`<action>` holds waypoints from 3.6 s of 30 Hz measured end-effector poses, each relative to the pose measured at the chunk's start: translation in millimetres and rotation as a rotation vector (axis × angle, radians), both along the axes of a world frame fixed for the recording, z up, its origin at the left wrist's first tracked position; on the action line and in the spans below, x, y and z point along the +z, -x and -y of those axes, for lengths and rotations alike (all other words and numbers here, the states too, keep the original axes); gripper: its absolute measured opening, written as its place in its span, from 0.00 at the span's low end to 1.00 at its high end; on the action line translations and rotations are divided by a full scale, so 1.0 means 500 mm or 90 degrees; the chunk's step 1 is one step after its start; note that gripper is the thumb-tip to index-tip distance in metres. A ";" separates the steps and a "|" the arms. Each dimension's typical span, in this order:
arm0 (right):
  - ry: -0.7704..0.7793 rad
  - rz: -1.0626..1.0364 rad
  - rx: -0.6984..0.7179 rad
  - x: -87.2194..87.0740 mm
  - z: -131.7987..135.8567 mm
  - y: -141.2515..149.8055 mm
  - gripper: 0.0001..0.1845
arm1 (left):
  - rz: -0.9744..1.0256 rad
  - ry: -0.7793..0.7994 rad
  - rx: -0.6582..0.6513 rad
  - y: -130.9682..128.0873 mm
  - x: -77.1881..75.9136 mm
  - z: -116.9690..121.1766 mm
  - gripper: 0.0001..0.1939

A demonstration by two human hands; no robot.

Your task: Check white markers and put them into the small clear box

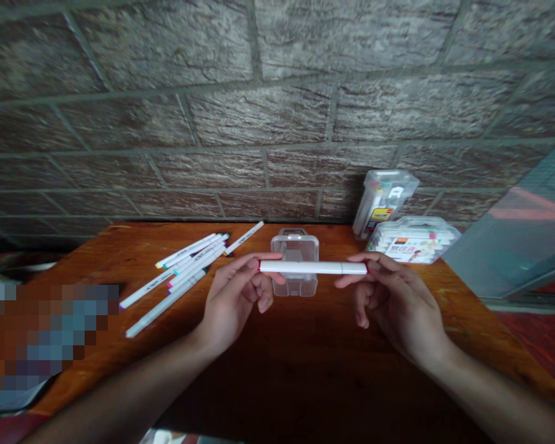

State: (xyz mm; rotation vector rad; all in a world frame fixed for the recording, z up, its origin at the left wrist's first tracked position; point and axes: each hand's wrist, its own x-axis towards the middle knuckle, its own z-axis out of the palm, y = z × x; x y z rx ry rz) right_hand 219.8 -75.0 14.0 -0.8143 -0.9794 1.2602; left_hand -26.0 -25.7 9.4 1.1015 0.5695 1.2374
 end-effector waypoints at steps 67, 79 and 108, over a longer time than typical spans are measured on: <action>-0.095 0.281 -0.084 0.000 0.007 0.007 0.13 | -0.269 -0.172 0.088 -0.004 0.000 0.006 0.09; -0.103 0.297 -0.097 -0.005 0.008 0.007 0.11 | -0.257 -0.196 0.078 -0.001 0.000 0.008 0.07; -0.096 0.289 -0.084 -0.003 0.005 0.004 0.11 | -0.258 -0.199 0.058 0.003 -0.007 0.003 0.06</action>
